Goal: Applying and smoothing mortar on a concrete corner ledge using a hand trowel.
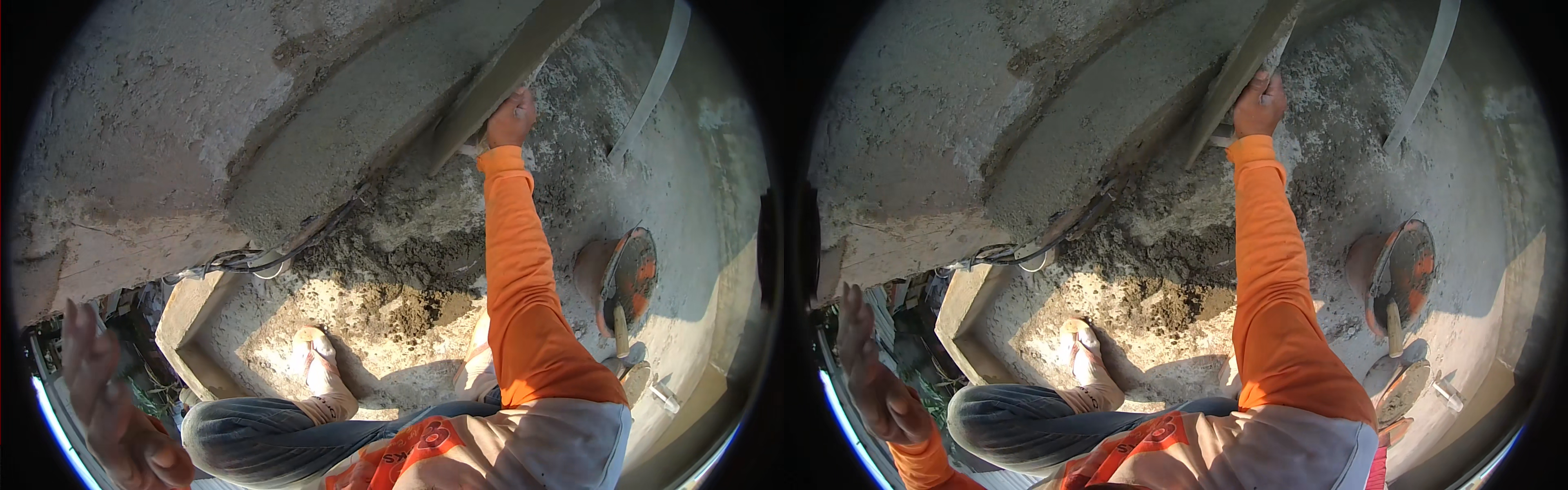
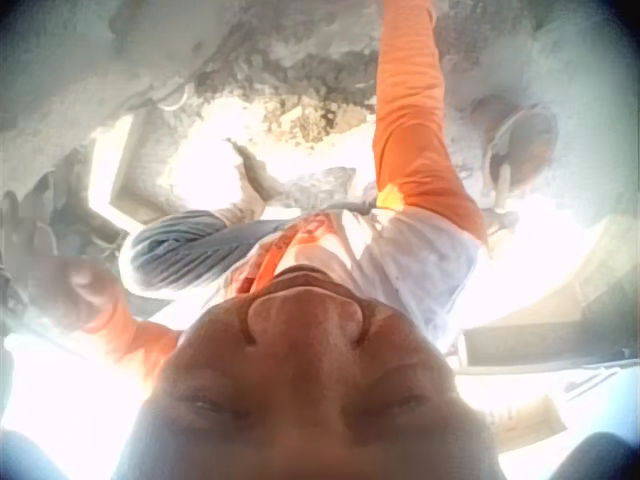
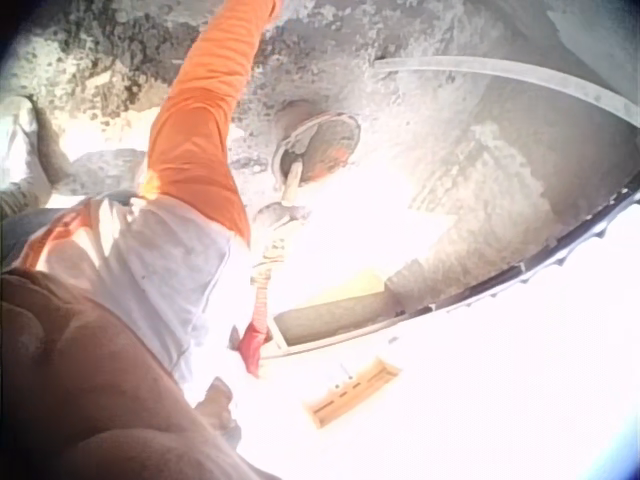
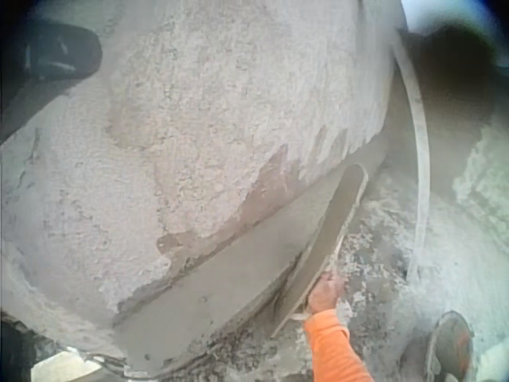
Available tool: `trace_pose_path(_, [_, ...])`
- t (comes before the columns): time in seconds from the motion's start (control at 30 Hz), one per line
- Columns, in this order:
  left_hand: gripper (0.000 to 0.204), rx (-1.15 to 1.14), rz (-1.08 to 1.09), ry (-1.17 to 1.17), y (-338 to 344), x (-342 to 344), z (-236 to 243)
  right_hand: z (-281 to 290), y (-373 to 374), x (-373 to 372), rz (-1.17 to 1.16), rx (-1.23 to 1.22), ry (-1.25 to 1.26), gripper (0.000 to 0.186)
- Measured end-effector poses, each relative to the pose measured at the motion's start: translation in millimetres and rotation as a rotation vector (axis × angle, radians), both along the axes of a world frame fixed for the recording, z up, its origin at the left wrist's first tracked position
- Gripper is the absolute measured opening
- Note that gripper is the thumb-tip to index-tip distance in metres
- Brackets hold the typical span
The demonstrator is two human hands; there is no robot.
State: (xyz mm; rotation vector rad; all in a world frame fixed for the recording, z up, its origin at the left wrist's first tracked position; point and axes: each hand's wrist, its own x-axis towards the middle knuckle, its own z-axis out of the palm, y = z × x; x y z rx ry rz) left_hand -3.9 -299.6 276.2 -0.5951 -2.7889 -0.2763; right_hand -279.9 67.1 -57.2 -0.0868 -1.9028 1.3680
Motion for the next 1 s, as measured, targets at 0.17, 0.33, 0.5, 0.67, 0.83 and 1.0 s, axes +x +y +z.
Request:
trace_pose_path(0.17, [0.045, 0.137, -0.366, -0.849, 74.7, 34.7, -120.5, 15.7, -53.5, 63.7, 0.052, 0.013, -0.095, 0.047])
trace_pose_path(0.33, [0.05, -0.296, -0.442, -1.036, 81.3, 50.8, -190.9, 16.6, -77.6, 111.4, 0.171, -0.166, -0.067, 0.046])
trace_pose_path(0.5, [0.052, -0.051, -0.382, -0.957, 81.4, 54.9, -211.4, -12.7, 26.0, 66.2, 0.077, -0.32, 0.005, 0.048])
trace_pose_path(0.67, [0.053, -0.083, -0.366, -1.073, 92.8, 51.0, -216.8, -20.7, 134.8, -41.8, -0.082, -0.707, 0.059, 0.056])
trace_pose_path(0.83, [0.052, -0.001, -0.293, -1.091, 112.6, 28.6, -218.5, -11.5, 162.5, -133.6, -0.368, -0.23, 0.052, 0.06])
trace_pose_path(1.0, [0.052, -0.063, -0.103, -1.097, 136.7, 14.4, -200.6, -12.6, 168.3, -174.0, -0.33, -0.154, -0.053, 0.064])
